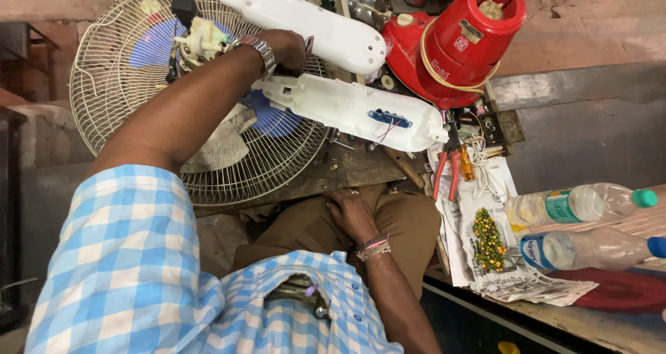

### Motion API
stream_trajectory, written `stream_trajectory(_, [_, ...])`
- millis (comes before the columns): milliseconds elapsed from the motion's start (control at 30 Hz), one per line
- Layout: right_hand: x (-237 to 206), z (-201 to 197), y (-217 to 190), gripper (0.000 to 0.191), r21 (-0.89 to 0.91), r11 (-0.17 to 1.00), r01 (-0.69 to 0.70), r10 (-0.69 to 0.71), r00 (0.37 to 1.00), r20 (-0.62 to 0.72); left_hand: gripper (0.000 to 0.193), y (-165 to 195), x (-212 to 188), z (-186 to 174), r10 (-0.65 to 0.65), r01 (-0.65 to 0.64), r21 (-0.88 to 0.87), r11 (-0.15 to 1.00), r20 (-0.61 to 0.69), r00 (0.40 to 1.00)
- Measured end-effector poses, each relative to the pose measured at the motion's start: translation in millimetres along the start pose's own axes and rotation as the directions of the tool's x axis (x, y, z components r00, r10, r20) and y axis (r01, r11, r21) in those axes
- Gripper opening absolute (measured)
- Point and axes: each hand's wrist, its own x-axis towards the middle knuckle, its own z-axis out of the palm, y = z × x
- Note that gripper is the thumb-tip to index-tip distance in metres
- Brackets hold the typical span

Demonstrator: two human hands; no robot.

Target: The person is repairing a disassembled electric fan by connecting wires inside the white plastic housing. They use a screwdriver to tighten connections and adjust components within the fan's casing.

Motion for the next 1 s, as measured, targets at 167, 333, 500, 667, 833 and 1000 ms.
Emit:
stream_trajectory(167, [0.6,-0.3,0.6,0.028,0.018,1.0,0.009,-0.008,1.0,-0.013,0.032,-0.3,2.2,-0.3,0.015,-0.015,0.036,0.999,0.007,1.0])
stream_trajectory(333, [-0.1,0.6,1.7,0.027,0.034,0.999,0.034,-0.033,0.998,-0.046,0.032,-2.5,-6.9,-4.2,0.0,0.002,-0.046,0.999,0.04,0.999])
stream_trajectory(500, [-0.5,0.2,2.1,0.029,0.013,1.0,0.016,-0.015,1.0,-0.021,0.03,-2.2,-12.6,-7.6,-0.005,0.017,-0.113,0.993,0.105,0.994])
stream_trajectory(667, [0.1,-0.3,1.5,0.03,0.03,1.0,-0.002,0.002,1.0,0.001,0.031,-7.0,-5.7,-9.4,-0.015,0.046,-0.162,0.986,0.186,0.982])
stream_trajectory(833, [0.8,-0.7,1.4,0.029,0.032,0.999,0.017,-0.016,1.0,-0.022,0.03,-11.0,-5.6,-13.7,0.0,0.05,-0.222,0.974,0.219,0.976])
stream_trajectory(1000, [-0.6,-1.0,2.6,0.029,0.027,1.0,0.003,-0.003,1.0,-0.001,0.031,-1.7,-18.6,-15.6,0.009,0.013,-0.139,0.99,0.155,0.988])
